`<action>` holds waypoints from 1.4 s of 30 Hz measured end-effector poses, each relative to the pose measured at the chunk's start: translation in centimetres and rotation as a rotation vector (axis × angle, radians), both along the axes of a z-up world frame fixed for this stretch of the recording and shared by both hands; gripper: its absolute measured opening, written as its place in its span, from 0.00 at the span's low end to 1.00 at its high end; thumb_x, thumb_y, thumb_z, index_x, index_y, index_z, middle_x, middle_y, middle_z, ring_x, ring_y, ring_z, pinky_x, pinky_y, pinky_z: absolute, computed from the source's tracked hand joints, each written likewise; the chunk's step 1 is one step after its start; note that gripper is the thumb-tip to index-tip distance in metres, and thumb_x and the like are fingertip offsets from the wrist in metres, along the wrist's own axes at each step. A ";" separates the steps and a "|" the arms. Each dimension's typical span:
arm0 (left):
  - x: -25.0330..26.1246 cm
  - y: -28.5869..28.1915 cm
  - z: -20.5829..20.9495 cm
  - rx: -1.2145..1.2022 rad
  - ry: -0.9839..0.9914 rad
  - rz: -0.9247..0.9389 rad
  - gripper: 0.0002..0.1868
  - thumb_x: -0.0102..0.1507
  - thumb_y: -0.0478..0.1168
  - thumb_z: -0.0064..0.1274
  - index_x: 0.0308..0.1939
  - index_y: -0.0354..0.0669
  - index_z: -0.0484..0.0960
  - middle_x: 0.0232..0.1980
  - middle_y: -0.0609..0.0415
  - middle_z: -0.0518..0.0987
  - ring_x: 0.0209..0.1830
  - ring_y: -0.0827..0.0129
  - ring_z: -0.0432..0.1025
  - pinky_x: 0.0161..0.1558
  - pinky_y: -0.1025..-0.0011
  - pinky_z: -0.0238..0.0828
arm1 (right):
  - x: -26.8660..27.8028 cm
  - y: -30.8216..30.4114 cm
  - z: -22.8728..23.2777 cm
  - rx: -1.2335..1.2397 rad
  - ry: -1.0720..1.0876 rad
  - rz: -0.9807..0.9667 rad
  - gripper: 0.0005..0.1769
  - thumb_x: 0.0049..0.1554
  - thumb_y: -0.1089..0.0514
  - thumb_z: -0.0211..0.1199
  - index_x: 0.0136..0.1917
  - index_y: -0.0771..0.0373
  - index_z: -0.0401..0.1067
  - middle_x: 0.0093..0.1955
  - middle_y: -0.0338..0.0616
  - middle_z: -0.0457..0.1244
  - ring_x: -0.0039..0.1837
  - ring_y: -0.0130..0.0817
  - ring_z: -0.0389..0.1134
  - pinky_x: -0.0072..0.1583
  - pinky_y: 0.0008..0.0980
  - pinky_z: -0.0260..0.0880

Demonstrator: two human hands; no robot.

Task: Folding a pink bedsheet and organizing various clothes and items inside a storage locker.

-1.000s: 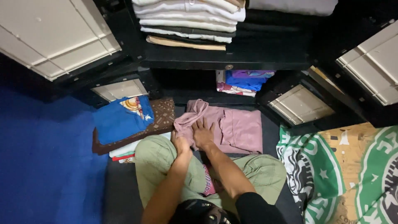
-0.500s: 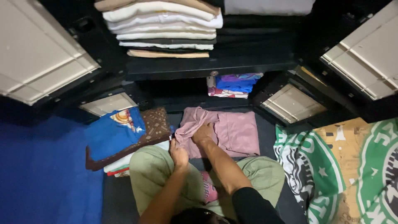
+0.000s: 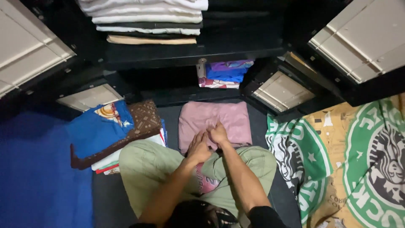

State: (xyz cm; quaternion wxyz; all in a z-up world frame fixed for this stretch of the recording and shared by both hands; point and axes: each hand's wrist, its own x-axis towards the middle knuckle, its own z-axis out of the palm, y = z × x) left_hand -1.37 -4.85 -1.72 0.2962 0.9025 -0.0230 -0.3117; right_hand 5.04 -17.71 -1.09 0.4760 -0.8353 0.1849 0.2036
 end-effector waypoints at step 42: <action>2.6 3.3 15.6 -0.108 -0.136 0.311 0.29 0.59 0.48 0.53 0.63 0.43 0.74 0.59 0.39 0.80 0.62 0.44 0.75 0.59 0.46 0.73 | -4.0 2.8 14.6 0.537 0.175 -0.211 0.44 0.62 0.30 0.54 0.78 0.63 0.60 0.78 0.60 0.55 0.77 0.55 0.58 0.66 0.50 0.70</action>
